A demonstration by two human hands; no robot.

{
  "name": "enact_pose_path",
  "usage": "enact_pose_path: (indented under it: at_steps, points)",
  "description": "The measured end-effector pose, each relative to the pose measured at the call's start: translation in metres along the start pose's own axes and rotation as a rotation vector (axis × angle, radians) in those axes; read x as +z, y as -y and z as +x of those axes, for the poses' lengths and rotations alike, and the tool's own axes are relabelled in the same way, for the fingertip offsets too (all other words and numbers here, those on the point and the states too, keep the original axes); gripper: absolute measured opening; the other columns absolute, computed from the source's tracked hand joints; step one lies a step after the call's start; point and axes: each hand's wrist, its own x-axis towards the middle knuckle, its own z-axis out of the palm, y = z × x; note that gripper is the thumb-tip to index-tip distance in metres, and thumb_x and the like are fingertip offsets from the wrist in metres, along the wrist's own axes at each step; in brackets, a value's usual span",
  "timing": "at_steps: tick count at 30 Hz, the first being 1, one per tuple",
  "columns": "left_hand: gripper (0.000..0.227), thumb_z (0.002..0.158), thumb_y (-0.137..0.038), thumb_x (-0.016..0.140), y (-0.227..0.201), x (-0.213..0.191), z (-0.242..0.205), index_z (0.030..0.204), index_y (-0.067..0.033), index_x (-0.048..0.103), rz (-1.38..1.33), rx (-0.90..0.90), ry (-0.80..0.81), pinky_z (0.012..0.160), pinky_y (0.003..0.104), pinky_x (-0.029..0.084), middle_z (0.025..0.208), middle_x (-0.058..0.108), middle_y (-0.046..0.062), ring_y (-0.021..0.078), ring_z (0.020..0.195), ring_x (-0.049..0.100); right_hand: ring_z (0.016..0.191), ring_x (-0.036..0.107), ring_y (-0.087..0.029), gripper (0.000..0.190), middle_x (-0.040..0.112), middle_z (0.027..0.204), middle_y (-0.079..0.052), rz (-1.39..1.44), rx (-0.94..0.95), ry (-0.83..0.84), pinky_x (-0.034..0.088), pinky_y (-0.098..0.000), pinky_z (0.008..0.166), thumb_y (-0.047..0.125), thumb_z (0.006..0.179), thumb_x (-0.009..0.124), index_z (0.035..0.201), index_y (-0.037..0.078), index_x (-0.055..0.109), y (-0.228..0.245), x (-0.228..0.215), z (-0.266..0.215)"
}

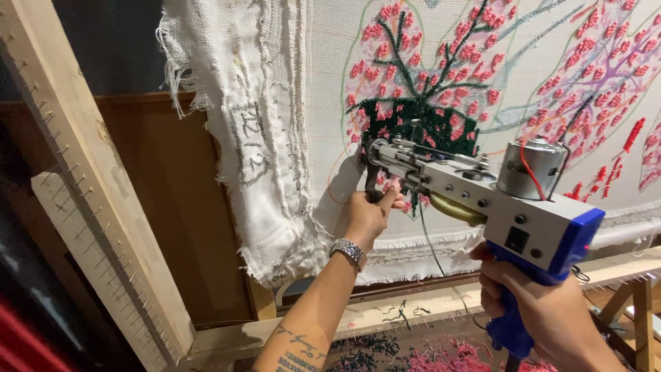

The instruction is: Using an electric tufting gun to insert yarn into a vertical fabric frame to create a rug pattern.

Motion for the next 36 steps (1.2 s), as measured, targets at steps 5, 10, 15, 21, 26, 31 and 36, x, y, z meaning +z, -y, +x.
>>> enact_pose_path:
  at_steps: [5, 10, 15, 21, 26, 31, 36]
  points:
    - [0.033, 0.094, -0.033, 0.072, -0.012, 0.0, -0.004, 0.099, -0.0014, 0.078, -0.016, -0.011, -0.018, 0.041, 0.024, 0.031, 0.072, 0.074, 0.003, 0.002, 0.043, 0.042, 0.059, 0.05, -0.02, 0.025, 0.053, 0.072, -0.011, 0.016, -0.032, 0.061, 0.043, -0.0362, 0.048, -0.004, 0.091, 0.065, 0.115, -0.009, 0.06, 0.001, -0.001, 0.005]
    - [0.033, 0.094, -0.034, 0.07, -0.001, 0.0, 0.003, 0.097, -0.0025, 0.078, -0.028, 0.082, 0.008, 0.041, 0.024, 0.031, 0.072, 0.075, 0.003, 0.0027, 0.043, 0.041, 0.053, 0.049, -0.023, 0.025, 0.053, 0.067, -0.014, -0.136, -0.033, 0.001, 0.041, -0.0372, 0.046, -0.005, 0.091, 0.065, 0.115, -0.008, 0.061, 0.002, -0.004, 0.008]
    - [0.032, 0.097, -0.03, 0.072, 0.026, 0.0, 0.02, 0.096, 0.0021, 0.076, -0.083, 0.174, 0.004, 0.051, 0.022, 0.042, 0.078, 0.078, 0.006, 0.0016, 0.053, 0.055, 0.052, 0.05, -0.024, 0.024, 0.054, 0.066, -0.014, -0.165, -0.026, -0.004, 0.041, -0.0373, 0.046, -0.004, 0.091, 0.066, 0.115, -0.008, 0.062, 0.004, -0.004, 0.011]
    - [0.035, 0.097, -0.031, 0.072, 0.005, 0.003, 0.009, 0.096, 0.0034, 0.078, -0.008, 0.085, -0.01, 0.048, 0.023, 0.04, 0.081, 0.079, 0.01, 0.0041, 0.05, 0.051, 0.053, 0.051, -0.025, 0.029, 0.053, 0.067, -0.014, -0.151, -0.011, 0.005, 0.041, -0.0379, 0.046, -0.005, 0.091, 0.066, 0.119, -0.011, 0.062, -0.001, -0.015, 0.014]
    - [0.034, 0.093, -0.033, 0.068, -0.015, 0.002, -0.002, 0.107, -0.0035, 0.077, -0.063, -0.09, 0.143, 0.038, 0.026, 0.036, 0.094, 0.079, 0.007, 0.0066, 0.041, 0.04, 0.052, 0.052, -0.024, 0.036, 0.053, 0.067, -0.013, -0.065, -0.048, 0.098, 0.043, -0.0383, 0.044, -0.007, 0.09, 0.065, 0.125, -0.012, 0.059, -0.01, -0.058, 0.025]
    - [0.043, 0.093, -0.032, 0.072, -0.003, 0.005, 0.005, 0.135, -0.0234, 0.062, -0.248, -0.231, 0.744, 0.052, 0.026, 0.05, 0.118, 0.076, 0.006, 0.0085, 0.054, 0.058, 0.043, 0.05, -0.026, 0.055, 0.049, 0.063, -0.016, -0.041, -0.067, 0.206, 0.044, -0.0408, 0.04, -0.001, 0.086, 0.07, 0.137, -0.015, 0.057, -0.035, -0.154, 0.051]
    - [0.04, 0.099, -0.041, 0.069, -0.021, 0.032, -0.021, 0.128, -0.0134, 0.072, -0.057, -0.112, 0.795, 0.046, 0.021, 0.038, 0.105, 0.077, 0.006, 0.0015, 0.05, 0.042, 0.039, 0.048, -0.025, 0.069, 0.046, 0.059, -0.013, 0.073, 0.0, 0.236, 0.039, -0.0398, 0.036, 0.011, 0.08, 0.073, 0.142, -0.013, 0.055, -0.048, -0.217, 0.06]
